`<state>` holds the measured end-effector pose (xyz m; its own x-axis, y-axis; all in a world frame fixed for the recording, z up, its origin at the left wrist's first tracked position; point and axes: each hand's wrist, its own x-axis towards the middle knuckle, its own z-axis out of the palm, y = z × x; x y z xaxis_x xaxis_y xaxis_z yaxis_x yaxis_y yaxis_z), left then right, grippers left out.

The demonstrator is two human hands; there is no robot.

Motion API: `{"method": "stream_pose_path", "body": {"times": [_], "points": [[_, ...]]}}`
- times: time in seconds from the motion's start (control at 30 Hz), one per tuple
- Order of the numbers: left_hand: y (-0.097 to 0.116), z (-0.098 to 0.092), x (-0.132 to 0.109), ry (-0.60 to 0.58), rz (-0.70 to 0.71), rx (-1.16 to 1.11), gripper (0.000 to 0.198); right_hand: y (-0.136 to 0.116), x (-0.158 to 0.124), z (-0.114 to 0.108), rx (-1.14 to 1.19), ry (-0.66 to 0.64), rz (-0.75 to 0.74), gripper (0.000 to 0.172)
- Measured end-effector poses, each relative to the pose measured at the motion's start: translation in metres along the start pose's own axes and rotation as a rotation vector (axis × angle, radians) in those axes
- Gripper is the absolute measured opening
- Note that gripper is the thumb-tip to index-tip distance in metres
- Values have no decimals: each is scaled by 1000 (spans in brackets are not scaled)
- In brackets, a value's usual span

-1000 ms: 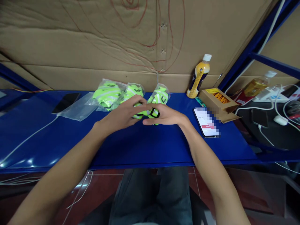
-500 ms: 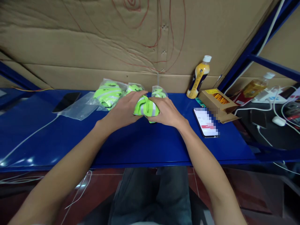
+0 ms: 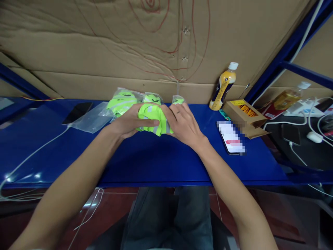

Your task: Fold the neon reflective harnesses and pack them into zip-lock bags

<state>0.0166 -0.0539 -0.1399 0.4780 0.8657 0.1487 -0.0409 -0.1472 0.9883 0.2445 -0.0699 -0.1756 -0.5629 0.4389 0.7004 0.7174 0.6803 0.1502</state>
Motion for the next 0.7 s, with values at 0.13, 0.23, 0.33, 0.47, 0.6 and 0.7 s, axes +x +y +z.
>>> {"method": "stream_pose_path", "body": {"times": [0.13, 0.23, 0.33, 0.47, 0.6, 0.7], "points": [[-11, 3, 6, 113, 1, -56, 52, -4, 1, -3, 193, -98, 58, 85], [-16, -4, 10, 123, 86, -28, 53, -8, 5, -5, 486, -95, 141, 100], [-19, -10, 13, 94, 180, 51, 52, -9, 9, 0, 678, 74, 335, 60], [-20, -9, 15, 108, 322, 241, 54, -10, 13, 14, 845, 250, 669, 54], [-21, 7, 12, 146, 423, 351, 63, -21, 15, 20, 910, 324, 752, 50], [-20, 22, 6, 221, 531, 379, 69, -31, 16, 19, 875, 413, 750, 41]]}}
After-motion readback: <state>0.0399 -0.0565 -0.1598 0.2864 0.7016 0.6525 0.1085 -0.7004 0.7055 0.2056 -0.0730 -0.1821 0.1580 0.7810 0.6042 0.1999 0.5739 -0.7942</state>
